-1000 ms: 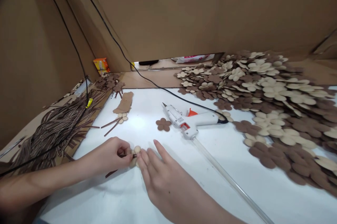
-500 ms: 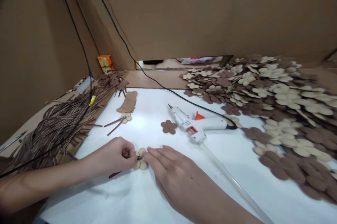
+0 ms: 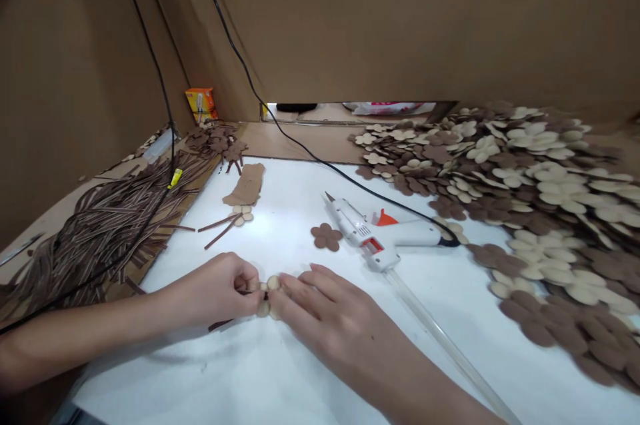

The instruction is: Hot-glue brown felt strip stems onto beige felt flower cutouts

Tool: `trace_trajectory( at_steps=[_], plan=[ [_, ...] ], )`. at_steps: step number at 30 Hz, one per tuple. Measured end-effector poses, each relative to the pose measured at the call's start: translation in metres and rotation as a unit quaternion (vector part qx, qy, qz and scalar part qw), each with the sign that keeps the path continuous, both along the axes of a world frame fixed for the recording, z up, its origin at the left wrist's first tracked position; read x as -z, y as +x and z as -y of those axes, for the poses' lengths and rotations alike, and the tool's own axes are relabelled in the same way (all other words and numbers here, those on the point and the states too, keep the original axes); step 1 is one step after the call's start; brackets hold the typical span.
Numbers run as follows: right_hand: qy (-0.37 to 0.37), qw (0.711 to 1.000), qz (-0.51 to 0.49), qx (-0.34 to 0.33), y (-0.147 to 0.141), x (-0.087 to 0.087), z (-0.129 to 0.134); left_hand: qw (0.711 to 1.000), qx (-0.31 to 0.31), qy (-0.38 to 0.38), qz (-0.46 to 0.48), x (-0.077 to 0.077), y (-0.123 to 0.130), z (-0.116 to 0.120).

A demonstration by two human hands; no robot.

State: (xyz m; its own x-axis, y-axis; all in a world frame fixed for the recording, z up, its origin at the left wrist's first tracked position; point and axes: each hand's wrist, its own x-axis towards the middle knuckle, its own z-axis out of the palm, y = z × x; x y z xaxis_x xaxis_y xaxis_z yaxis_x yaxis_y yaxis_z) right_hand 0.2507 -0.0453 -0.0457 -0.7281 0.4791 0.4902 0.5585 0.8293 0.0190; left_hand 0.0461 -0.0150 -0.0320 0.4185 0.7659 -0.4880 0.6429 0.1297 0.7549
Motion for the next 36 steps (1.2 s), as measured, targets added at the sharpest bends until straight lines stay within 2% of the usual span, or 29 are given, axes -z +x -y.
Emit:
trace_trajectory(
  at_steps=[3,8,14,22,26,33,36],
  plan=[
    [-0.001,1.0,0.001,-0.005,0.001,0.0005,0.0011,1.0,0.003,-0.021,0.007,-0.0001,-0.0007,0.0001],
    [-0.015,1.0,-0.004,0.005,-0.0002,0.0039,0.0018,1.0,0.007,0.017,-0.006,0.0031,-0.0021,-0.0003],
    [-0.024,1.0,-0.007,0.014,0.0008,0.0083,0.0012,1.0,0.012,0.021,-0.014,0.0046,-0.0014,-0.0005],
    [0.045,0.998,0.047,0.016,-0.0008,0.0022,0.0033,1.0,0.019,0.009,-0.014,0.0038,-0.0008,-0.0007],
    [0.068,0.997,0.046,0.004,-0.0028,0.0006,0.0055,0.998,0.031,0.042,-0.033,0.0021,-0.0004,-0.0002],
    [-0.006,1.0,-0.019,0.021,-0.0067,0.0029,0.0014,0.999,0.033,0.038,-0.021,0.002,0.0002,-0.001],
    [-0.012,0.999,-0.03,0.021,-0.0059,0.0031,0.0006,0.999,0.031,0.039,-0.009,0.0065,-0.0014,-0.0019]
  ],
)
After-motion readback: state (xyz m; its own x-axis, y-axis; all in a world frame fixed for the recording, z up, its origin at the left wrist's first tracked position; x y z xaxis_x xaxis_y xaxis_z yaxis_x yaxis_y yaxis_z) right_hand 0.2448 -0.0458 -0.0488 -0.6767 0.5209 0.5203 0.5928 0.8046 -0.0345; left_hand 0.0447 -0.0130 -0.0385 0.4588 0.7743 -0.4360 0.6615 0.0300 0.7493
